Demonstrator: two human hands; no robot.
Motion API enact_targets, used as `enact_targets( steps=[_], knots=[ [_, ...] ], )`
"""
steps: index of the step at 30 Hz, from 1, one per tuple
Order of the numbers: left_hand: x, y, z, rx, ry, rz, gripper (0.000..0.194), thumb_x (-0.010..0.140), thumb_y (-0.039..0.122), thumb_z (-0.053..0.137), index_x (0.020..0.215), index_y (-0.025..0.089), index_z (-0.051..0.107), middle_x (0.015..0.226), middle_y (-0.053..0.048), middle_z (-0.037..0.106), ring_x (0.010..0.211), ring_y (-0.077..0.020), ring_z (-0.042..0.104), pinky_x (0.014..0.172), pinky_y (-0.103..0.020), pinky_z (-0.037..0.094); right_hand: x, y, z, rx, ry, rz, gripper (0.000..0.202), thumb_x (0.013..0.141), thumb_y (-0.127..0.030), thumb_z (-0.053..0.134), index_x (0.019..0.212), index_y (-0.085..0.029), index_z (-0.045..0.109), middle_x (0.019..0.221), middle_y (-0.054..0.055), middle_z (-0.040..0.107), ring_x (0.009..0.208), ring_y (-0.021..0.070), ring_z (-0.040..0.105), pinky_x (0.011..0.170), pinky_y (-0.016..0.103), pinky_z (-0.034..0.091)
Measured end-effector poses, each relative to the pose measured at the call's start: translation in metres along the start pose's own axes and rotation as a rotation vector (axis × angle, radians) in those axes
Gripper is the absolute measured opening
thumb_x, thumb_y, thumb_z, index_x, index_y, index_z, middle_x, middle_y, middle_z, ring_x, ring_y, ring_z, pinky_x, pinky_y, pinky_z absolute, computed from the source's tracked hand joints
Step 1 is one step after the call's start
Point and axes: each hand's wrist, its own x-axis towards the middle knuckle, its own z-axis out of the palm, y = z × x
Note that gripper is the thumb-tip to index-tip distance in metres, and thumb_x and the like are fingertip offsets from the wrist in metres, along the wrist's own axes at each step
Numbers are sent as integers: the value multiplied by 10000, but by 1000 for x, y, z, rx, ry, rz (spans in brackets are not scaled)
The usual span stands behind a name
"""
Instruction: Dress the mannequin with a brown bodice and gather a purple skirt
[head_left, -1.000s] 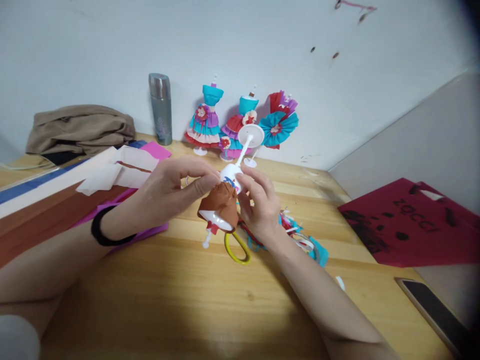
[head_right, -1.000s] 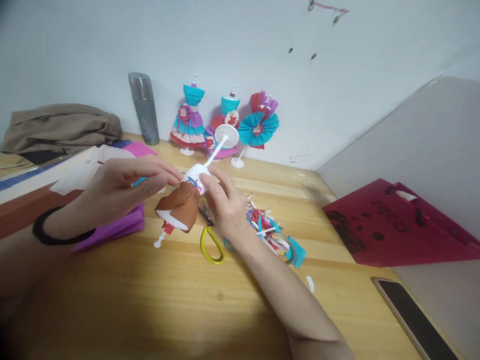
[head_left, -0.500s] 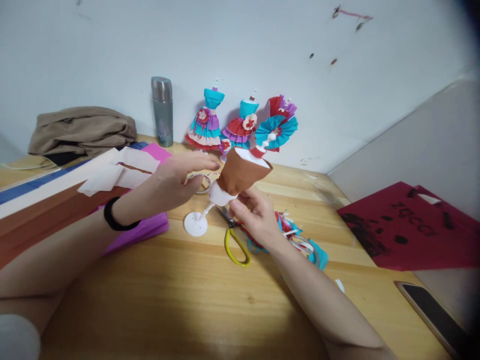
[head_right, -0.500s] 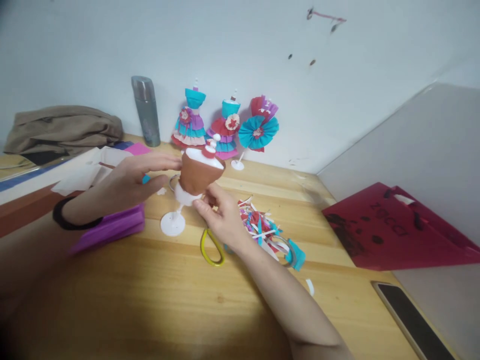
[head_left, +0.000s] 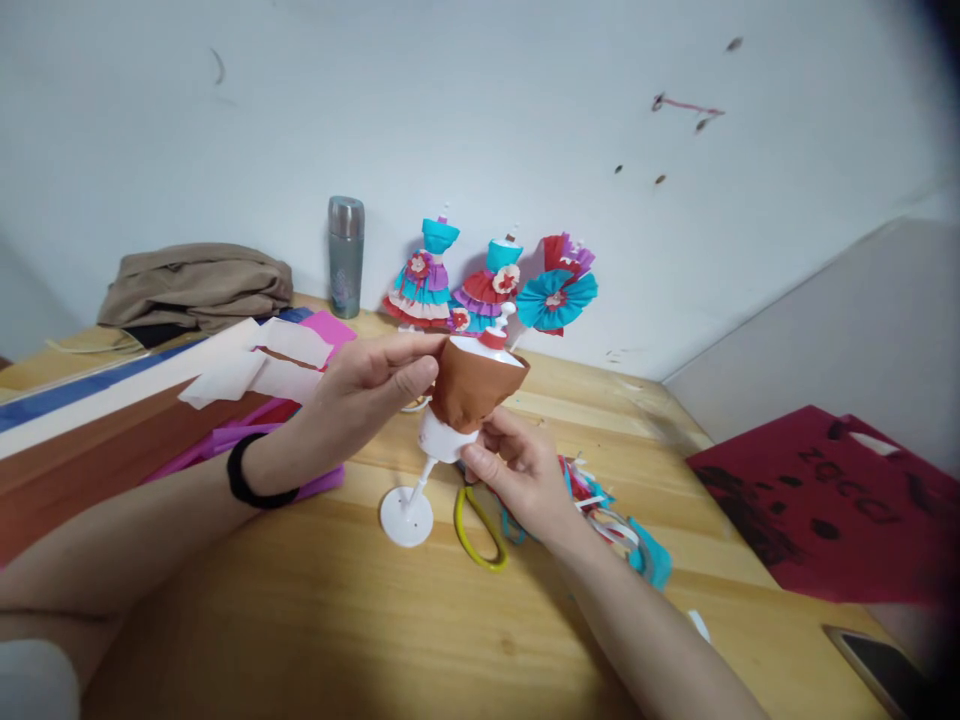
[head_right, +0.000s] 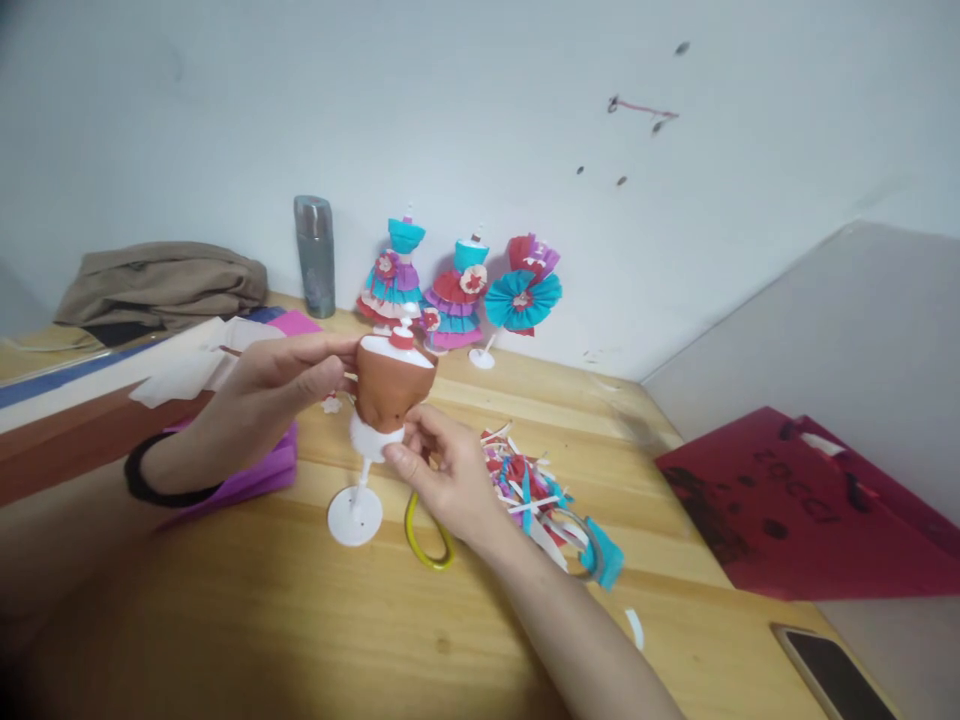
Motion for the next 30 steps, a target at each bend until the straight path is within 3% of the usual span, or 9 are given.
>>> enact_targets(
  steps=[4, 8, 13, 16, 24, 30],
  knots=[
    [0, -2, -1, -73, 9, 4, 308, 943, 398, 581, 1093, 181, 741, 1063, -71, 764, 946, -219, 717, 844, -333, 586, -1, -5, 2, -32, -23, -5, 319, 880, -471, 623, 936, -156, 635, 700, 0, 540, 595, 129, 494, 544, 269, 356],
    [-1, -3, -3, 49, 80, 65, 271, 938, 370, 602, 1113, 213, 738, 1085, -68, 760, 937, -209, 711, 794, -323, 590, -3, -9, 2, -55, -38, -15, 297, 881, -453, 619, 917, -158, 633, 698, 3, 543, 601, 131, 492, 551, 272, 363],
    [-1, -4, -5, 277, 238, 472, 199, 903, 231, 657, 1082, 249, 741, 1081, -68, 746, 978, -207, 688, 816, -346, 579, -3, -5, 1, -4, -65, 9, 315, 883, -469, 622, 960, -165, 646, 690, -8, 523, 590, 125, 484, 541, 267, 373],
    [0, 0, -9, 426, 185, 654, 214, 894, 147, 646, 1075, 219, 735, 1066, -74, 726, 1000, -193, 675, 881, -352, 560, -3, -3, 1, 24, -85, 21, 317, 887, -477, 620, 961, -169, 641, 690, -8, 526, 589, 125, 486, 545, 269, 391],
    [3, 16, -22, 500, 9, 596, 66, 899, 171, 648, 922, 191, 707, 925, -40, 729, 892, -151, 678, 750, -240, 553, -6, -6, 3, 41, -136, 20, 303, 900, -470, 614, 992, -181, 632, 677, -2, 538, 598, 128, 483, 550, 267, 429],
    [5, 23, -31, 531, -73, 571, 109, 917, 169, 616, 834, 198, 681, 877, -34, 721, 843, -156, 674, 725, -241, 521, -8, -6, 4, 13, -156, 32, 347, 888, -523, 609, 943, -181, 630, 685, 5, 539, 589, 127, 488, 530, 262, 438]
  ],
)
